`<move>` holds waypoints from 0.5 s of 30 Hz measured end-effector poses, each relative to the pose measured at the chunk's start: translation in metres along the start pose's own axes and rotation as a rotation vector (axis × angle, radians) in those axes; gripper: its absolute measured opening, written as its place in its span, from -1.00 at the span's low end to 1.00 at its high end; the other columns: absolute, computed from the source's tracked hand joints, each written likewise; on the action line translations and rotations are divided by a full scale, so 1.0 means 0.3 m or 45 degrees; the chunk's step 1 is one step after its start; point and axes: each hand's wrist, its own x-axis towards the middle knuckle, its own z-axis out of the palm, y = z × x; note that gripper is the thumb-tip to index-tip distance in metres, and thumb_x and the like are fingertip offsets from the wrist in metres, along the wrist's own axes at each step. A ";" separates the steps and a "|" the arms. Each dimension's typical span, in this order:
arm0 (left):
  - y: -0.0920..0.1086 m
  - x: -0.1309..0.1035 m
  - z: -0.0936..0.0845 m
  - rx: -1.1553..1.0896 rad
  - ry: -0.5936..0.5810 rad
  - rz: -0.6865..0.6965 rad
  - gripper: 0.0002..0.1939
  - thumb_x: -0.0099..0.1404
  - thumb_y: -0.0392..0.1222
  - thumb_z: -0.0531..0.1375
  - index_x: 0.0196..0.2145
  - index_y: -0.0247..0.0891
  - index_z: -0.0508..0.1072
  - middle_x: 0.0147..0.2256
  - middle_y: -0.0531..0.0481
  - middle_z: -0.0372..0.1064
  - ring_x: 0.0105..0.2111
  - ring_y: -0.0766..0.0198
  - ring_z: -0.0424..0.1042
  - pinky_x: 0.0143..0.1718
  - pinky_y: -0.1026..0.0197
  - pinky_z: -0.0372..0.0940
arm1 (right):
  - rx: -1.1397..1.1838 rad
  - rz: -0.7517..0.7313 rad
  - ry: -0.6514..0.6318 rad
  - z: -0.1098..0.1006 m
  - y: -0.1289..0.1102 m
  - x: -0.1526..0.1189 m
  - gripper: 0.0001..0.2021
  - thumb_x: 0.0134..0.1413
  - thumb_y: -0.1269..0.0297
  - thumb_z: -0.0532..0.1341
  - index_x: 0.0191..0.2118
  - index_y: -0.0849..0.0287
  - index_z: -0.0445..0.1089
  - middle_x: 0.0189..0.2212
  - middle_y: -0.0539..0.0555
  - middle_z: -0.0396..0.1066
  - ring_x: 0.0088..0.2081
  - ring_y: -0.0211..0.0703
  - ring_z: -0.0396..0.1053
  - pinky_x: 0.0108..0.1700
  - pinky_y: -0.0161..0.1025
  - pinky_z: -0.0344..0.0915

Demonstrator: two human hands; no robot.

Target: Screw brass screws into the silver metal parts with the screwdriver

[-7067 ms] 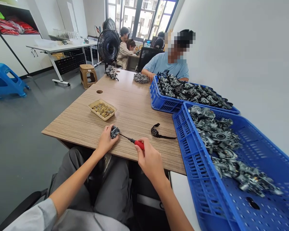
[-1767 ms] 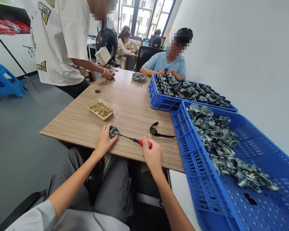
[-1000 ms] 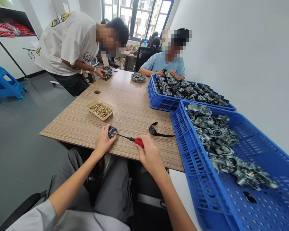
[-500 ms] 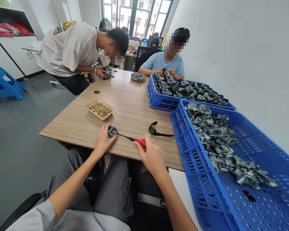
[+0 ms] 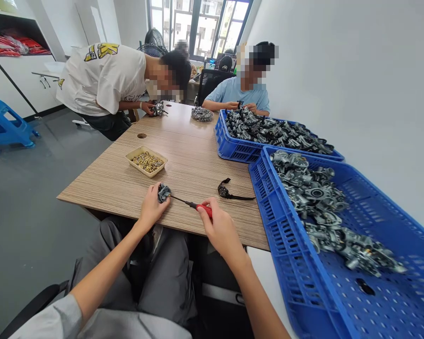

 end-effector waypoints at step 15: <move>-0.002 -0.002 0.000 0.022 0.000 0.006 -0.50 0.31 -0.20 0.25 0.18 -0.18 0.29 0.00 -0.15 0.33 0.02 0.01 0.44 -0.01 0.05 0.40 | 0.131 -0.048 0.174 0.055 -0.010 -0.007 -0.68 0.35 0.01 0.15 0.06 0.07 0.28 -0.18 0.12 0.58 -0.32 -0.07 0.51 -0.26 -0.22 0.31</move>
